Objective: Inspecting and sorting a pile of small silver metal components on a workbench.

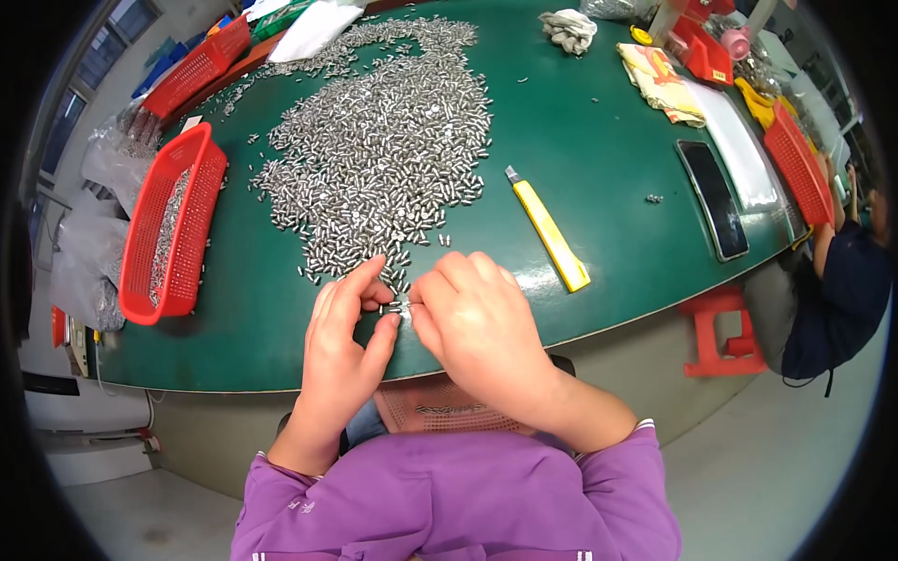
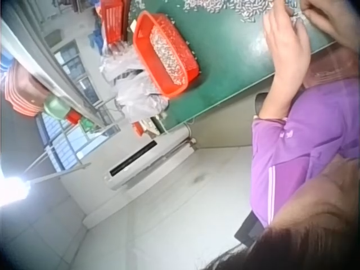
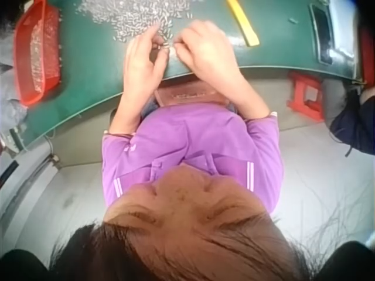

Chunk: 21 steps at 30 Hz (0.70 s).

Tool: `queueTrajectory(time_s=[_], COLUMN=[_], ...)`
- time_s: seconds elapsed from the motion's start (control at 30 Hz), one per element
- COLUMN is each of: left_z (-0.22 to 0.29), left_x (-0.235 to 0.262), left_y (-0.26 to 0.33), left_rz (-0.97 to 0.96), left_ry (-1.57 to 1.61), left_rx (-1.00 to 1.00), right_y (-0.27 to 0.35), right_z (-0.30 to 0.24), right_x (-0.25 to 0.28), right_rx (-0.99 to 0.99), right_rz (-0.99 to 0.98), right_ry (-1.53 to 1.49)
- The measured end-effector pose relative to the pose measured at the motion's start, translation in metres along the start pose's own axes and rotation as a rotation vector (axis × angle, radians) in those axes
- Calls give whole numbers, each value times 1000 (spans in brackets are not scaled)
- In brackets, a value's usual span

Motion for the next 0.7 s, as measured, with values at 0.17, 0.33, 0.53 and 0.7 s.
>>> queueTrajectory(time_s=[0.17,0.33,0.53,0.7], left_z=[-2,-2,-3,-3], left_x=[-1,0,0,1], left_y=[1,3,5,6], left_rz=[-17,-29,-9,-15], left_ry=[10,32,37,50], left_rx=[1,-3,32,8], right_y=[-1,0,1,0], right_z=[-1,-1,-3,-2], right_x=[0,1,-2,0], right_rx=[-13,-4,-23,-17], right_rz=[-12,5,2,0], right_ry=[7,8,18,-1])
Point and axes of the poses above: each hand's wrist, its own y-axis away from the middle knuckle, its own x-axis out of the back of the hand, z = x × y, the point moved 6 cm from there along -y, towards the middle knuckle, and after that the axes turned 5 degrees about x, right-handed, at the moved point
